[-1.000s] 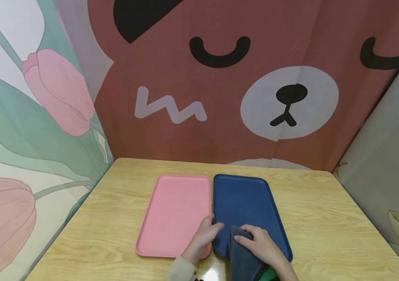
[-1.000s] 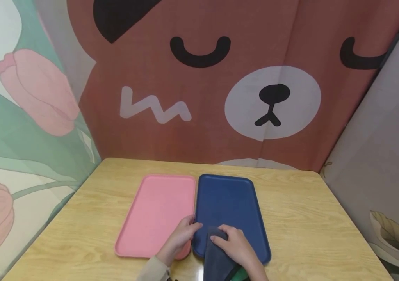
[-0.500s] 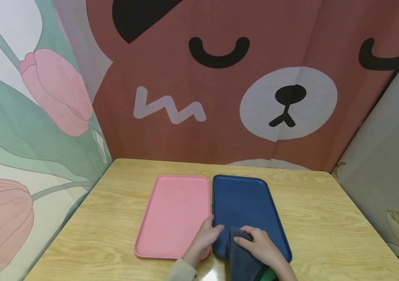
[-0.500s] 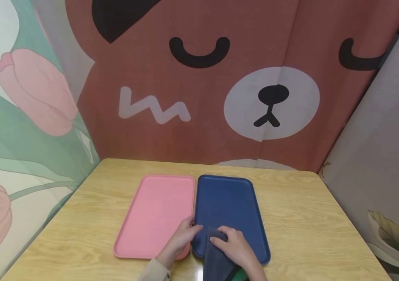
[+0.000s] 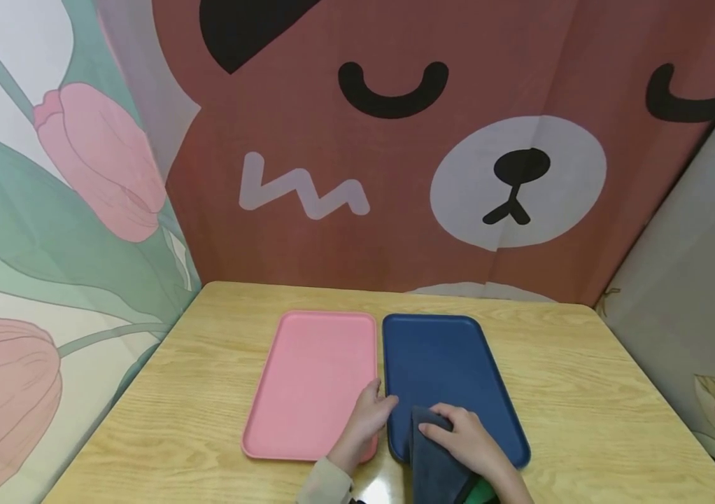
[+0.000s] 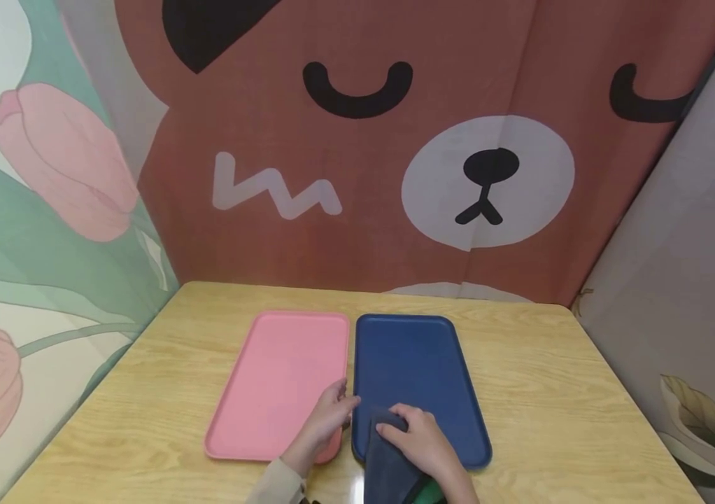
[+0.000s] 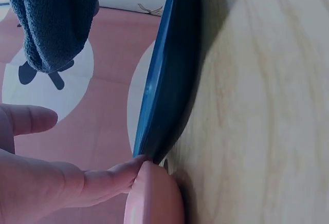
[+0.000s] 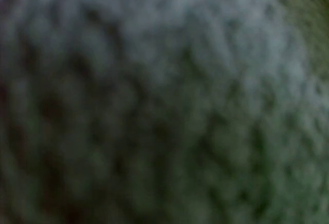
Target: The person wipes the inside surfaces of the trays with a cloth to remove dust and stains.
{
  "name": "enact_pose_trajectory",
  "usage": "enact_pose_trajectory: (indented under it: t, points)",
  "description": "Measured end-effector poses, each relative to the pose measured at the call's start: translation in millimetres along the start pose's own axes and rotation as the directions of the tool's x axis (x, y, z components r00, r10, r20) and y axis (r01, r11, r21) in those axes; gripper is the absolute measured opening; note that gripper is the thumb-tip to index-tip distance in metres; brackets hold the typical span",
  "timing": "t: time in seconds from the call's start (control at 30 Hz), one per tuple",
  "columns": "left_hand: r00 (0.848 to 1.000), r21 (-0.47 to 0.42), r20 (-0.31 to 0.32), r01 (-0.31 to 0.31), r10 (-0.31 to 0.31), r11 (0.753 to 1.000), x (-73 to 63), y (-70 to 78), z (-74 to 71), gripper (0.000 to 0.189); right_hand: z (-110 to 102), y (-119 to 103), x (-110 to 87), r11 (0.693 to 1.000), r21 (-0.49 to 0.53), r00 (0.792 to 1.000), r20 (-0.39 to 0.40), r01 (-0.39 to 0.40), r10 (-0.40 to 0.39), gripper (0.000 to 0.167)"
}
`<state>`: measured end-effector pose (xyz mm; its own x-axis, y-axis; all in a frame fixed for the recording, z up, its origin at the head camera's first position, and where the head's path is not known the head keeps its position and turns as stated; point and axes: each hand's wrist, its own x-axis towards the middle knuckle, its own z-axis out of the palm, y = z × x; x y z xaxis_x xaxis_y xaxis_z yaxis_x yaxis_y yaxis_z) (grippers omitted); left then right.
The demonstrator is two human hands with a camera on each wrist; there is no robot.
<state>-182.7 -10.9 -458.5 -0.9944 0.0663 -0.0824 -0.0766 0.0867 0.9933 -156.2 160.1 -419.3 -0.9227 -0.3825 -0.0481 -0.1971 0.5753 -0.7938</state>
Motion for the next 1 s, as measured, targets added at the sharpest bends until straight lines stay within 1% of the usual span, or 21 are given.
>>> enact_pose_trajectory:
  t: [0.13, 0.27, 0.33, 0.4, 0.47, 0.53, 0.6, 0.63, 0.77, 0.83, 0.93, 1.0]
  points:
    - [1.0, 0.005, 0.013, -0.023, 0.023, 1.0, -4.4, 0.0, -0.2, 0.057, -0.2, -0.4, -1.8, 1.0, -0.007, 1.0, -0.001, -0.013, 0.013, 0.032]
    - [0.998, 0.033, 0.033, -0.06, 0.059, 0.998, -9.9, -0.7, 1.1, 0.049, -1.1, -0.7, -3.0, 1.0, -0.005, 1.0, -0.015, -0.027, 0.027, 0.03]
    - [0.995, 0.071, 0.051, -0.087, 0.083, 0.994, -12.3, -0.9, 1.3, 0.046, -2.1, -1.7, -3.5, 0.999, -0.005, 0.999, -0.024, -0.031, 0.031, 0.03]
    - [0.992, 0.134, 0.076, -0.114, 0.105, 0.984, -14.0, -1.3, 1.4, 0.042, -2.8, -2.5, -3.9, 0.999, -0.007, 0.999, -0.034, -0.031, 0.031, 0.029]
    - [0.988, 0.223, 0.109, -0.131, 0.109, 0.966, -15.3, -1.8, 1.2, 0.04, -3.0, -3.5, -4.2, 0.999, -0.01, 0.999, -0.04, -0.037, 0.037, 0.03]
    - [0.984, 0.306, 0.149, -0.136, 0.093, 0.942, -14.9, -1.9, 1.5, 0.04, -3.2, -3.9, -4.2, 0.999, -0.01, 0.998, -0.04, -0.043, 0.043, 0.031]
    - [0.981, 0.368, 0.181, -0.136, 0.072, 0.92, -13.2, -2.3, 2.6, 0.041, -3.6, -3.9, -4.4, 0.999, -0.007, 0.998, -0.042, -0.043, 0.042, 0.032]
    - [0.979, 0.392, 0.193, -0.135, 0.062, 0.91, -12.3, -2.7, 2.9, 0.043, -3.8, -3.8, -4.6, 0.999, -0.004, 0.998, -0.039, -0.042, 0.042, 0.032]
    - [0.974, 0.435, 0.225, -0.122, 0.024, 0.892, -9.9, -5.8, 5.2, 0.048, -4.0, -2.5, -6.9, 0.999, 0.004, 0.999, -0.025, -0.039, 0.039, 0.033]
    - [0.971, 0.471, 0.24, -0.129, 0.014, 0.873, -10.1, -7.7, 6.4, 0.049, -4.1, -1.7, -8.1, 0.999, 0.01, 0.999, -0.012, -0.041, 0.041, 0.033]
    - [0.963, 0.55, 0.27, -0.156, 0.002, 0.82, -11.3, -8.8, 8.8, 0.047, -5.1, -1.4, -9.0, 0.999, 0.015, 0.999, 0.001, -0.041, 0.041, 0.033]
    - [0.959, 0.6, 0.284, -0.177, -0.001, 0.78, -12.2, -8.2, 10.8, 0.048, -6.2, -1.7, -9.5, 0.999, 0.013, 0.999, -0.001, -0.044, 0.044, 0.034]
